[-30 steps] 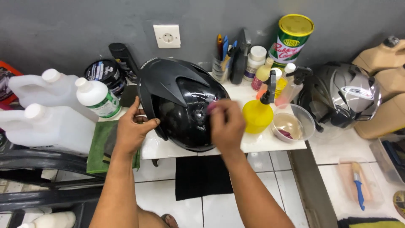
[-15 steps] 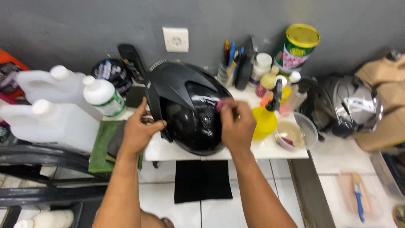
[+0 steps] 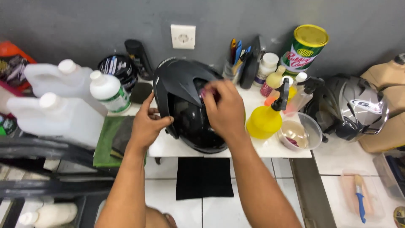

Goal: The person sprays a black motorcycle helmet with a liquid from a yellow spray bottle. They then use a small pink sponge to scrub the helmet's surface in circular motions, focusing on the front and top areas.

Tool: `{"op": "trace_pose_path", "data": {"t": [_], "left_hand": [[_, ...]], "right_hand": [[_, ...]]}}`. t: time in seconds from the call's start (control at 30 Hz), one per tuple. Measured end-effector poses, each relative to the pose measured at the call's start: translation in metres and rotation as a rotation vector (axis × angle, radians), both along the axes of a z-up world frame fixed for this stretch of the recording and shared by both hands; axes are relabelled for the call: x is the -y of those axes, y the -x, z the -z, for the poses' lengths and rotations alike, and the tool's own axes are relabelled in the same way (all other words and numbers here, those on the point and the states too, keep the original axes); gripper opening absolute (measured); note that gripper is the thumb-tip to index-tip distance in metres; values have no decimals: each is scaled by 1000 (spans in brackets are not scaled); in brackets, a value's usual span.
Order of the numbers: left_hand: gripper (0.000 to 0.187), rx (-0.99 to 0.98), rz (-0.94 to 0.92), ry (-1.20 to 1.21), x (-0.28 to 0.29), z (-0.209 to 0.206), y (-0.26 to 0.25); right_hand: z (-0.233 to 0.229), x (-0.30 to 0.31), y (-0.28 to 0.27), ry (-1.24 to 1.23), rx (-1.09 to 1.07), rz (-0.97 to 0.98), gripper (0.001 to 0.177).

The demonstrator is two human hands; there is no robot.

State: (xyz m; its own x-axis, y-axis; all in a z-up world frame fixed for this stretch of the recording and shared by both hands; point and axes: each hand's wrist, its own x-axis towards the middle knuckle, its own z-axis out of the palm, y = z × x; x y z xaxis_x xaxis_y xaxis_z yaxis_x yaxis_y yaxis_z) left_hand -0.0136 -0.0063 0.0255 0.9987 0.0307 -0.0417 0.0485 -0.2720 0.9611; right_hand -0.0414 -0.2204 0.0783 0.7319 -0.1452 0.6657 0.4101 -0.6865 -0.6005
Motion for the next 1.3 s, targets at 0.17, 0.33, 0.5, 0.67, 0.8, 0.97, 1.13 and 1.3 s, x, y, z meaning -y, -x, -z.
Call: {"op": "trace_pose_path", "data": {"t": [0.17,0.33,0.5,0.67,0.8,0.97,1.13,1.3], "left_hand": [[100,-2,0,74,-6,28,-11],[96,62,41,50,-3,23,-8],[94,88,24,66,-7,35,-17],[87,37,45,14,0,9,-2],[85,-28,63,-76,1,5,-6],[81,-14,62,-27,11,-8,2],[83,-36,43,-54,7,-3,6],[80,-116,5,-132,16,-10,2]], "right_hand": [[61,2,54,-135,195,83,9],[102,25,50,-659,88,270,9],[144,-9,76,-426,287,256,4],[155,-15,78,-1183,-168,506,12],[159,-35,92,-884,124,302,12],[174,-21,71,-1249,-84,548,10],[153,-56,99,-719,215,197,9],[159,-51,82,-1144,-89,475,11]]}}
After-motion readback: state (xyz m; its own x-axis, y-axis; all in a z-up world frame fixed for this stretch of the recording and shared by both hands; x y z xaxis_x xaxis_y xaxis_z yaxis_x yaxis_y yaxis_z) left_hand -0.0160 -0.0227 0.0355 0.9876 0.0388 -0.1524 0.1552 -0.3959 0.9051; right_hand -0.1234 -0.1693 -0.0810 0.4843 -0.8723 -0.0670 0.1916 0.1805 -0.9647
